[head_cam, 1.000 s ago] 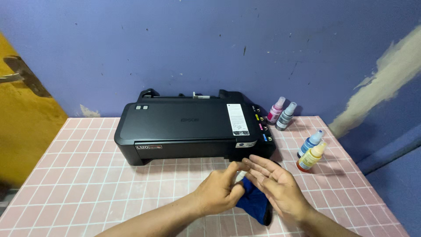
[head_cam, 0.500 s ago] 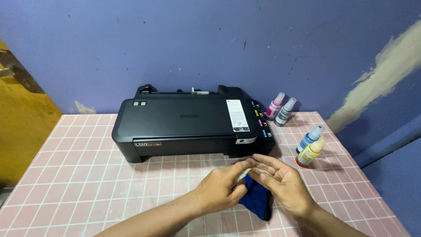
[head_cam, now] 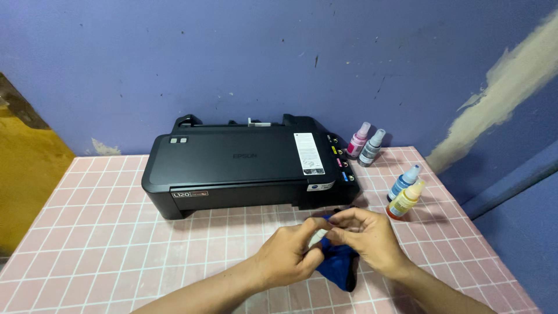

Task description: The person wipes the exterior of an Epson L120 printer with a blue cloth, then sprays a cleaning solution onto the cloth and continues wiping the top and sides of the printer. Ink bottles are visible nearby but not used.

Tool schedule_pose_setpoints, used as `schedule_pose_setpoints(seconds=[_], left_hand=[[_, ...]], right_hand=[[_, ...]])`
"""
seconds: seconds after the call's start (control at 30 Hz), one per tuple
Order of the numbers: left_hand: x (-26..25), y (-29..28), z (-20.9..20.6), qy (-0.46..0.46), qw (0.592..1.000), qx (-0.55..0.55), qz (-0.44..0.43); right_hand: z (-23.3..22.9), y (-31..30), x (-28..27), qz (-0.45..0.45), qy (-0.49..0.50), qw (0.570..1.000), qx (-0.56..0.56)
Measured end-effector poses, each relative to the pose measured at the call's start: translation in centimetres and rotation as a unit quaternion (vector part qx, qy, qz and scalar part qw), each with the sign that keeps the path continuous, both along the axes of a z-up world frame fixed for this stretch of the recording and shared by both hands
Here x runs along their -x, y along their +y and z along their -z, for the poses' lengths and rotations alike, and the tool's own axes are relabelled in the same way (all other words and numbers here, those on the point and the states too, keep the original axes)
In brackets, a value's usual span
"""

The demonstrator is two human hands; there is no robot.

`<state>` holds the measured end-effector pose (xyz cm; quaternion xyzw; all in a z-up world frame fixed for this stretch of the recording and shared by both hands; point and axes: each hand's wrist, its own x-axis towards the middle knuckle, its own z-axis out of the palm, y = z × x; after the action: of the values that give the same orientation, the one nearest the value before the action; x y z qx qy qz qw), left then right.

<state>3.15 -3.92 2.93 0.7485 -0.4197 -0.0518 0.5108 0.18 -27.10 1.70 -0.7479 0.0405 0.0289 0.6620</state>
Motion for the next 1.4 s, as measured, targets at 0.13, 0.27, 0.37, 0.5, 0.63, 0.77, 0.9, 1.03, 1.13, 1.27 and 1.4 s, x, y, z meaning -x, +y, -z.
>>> schedule_pose_setpoints(seconds=[0.13, 0.27, 0.37, 0.5, 0.63, 0.77, 0.9, 1.03, 1.13, 1.27, 1.4], left_hand=[[0.1, -0.1, 0.2, -0.081, 0.993, 0.086, 0.025], [0.2, -0.1, 0.4, -0.022, 0.999, -0.016, 0.019], [0.3, -0.1, 0.4, -0.078, 0.996, 0.024, 0.021], [-0.2, 0.0, 0.3, -0.034, 0.998, 0.048, 0.013], [-0.2, 0.1, 0.4, -0.028, 1.0, -0.002, 0.008], [-0.1, 0.1, 0.4, -0.085, 0.995, 0.047, 0.017], [-0.2, 0.2, 0.3, -0.02, 0.999, -0.034, -0.001], [-0.5, 0.5, 0.0, -0.012, 1.0, -0.02, 0.018], [-0.6, 1.0, -0.2, 0.018, 0.999, -0.005, 0.031], [-0.7, 2.4, 0.3, 0.034, 0.998, -0.044, -0.022], [-0.5, 4.3, 1.5, 0.039, 0.996, -0.043, -0.068]], right_hand=[[-0.1, 0.1, -0.7, 0.028, 0.08, 0.992, 0.096], [0.5, 0.4, -1.6, 0.02, 0.001, 0.995, 0.101], [0.8, 0.2, -1.6, -0.009, 0.006, 0.999, -0.04], [1.1, 0.2, -1.6, -0.041, 0.038, 0.983, -0.176], [1.6, 0.2, -1.8, -0.036, 0.042, 0.981, -0.184], [1.2, 0.1, -2.1, -0.04, -0.014, 0.982, -0.182], [0.3, 0.1, -1.4, -0.036, -0.035, 0.995, -0.091], [-0.3, 0.4, -1.1, -0.052, -0.048, 0.997, -0.025], [-0.5, 0.7, -0.8, -0.052, -0.044, 0.991, 0.115], [-0.7, 0.2, 0.4, -0.152, -0.288, 0.844, 0.427], [0.2, 0.4, 0.8, -0.221, -0.39, 0.712, 0.541]])
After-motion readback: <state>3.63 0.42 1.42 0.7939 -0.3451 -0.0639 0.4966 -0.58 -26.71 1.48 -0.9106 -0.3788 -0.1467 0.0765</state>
